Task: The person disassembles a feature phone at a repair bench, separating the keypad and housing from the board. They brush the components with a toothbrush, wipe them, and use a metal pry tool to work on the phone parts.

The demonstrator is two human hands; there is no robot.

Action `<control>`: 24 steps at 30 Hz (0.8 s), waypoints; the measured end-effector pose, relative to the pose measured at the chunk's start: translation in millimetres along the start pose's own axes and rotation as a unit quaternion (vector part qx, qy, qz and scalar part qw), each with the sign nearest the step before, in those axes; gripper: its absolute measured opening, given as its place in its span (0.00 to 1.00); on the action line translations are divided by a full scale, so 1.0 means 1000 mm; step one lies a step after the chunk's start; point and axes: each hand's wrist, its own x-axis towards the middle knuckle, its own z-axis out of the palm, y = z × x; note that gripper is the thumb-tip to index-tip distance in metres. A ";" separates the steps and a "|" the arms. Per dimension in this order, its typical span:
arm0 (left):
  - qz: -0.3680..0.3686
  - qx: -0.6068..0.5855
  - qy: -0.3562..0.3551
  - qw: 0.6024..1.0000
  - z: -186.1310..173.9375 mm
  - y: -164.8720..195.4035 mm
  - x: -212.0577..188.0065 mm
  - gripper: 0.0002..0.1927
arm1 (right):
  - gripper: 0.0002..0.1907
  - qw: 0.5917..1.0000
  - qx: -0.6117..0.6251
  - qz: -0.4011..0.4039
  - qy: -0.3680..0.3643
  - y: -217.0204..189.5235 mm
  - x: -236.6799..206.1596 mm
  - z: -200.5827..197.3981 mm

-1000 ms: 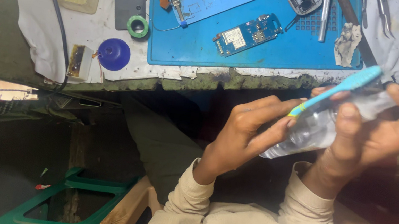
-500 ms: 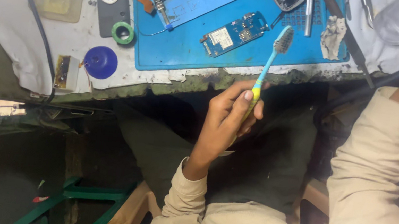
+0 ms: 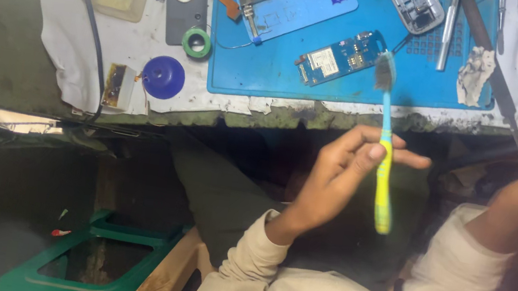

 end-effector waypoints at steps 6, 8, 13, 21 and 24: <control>0.092 0.203 0.049 0.974 0.000 -0.003 0.007 0.14 | 0.22 0.920 0.262 0.204 -0.211 -0.032 -0.093 0.032; 0.138 0.331 0.063 0.931 -0.003 0.001 0.007 0.12 | 0.21 0.892 0.301 0.263 -0.212 -0.040 -0.087 0.037; 0.200 0.614 0.190 0.740 -0.017 0.030 0.020 0.17 | 0.16 0.952 0.005 0.096 -0.292 -0.056 -0.054 0.035; 0.140 0.753 0.175 0.619 -0.060 0.065 0.057 0.19 | 0.22 0.919 -0.155 -0.086 -0.351 -0.076 -0.023 0.056; 0.150 0.750 0.182 0.618 -0.064 0.065 0.058 0.19 | 0.21 0.919 -0.177 -0.043 -0.349 -0.090 -0.020 0.059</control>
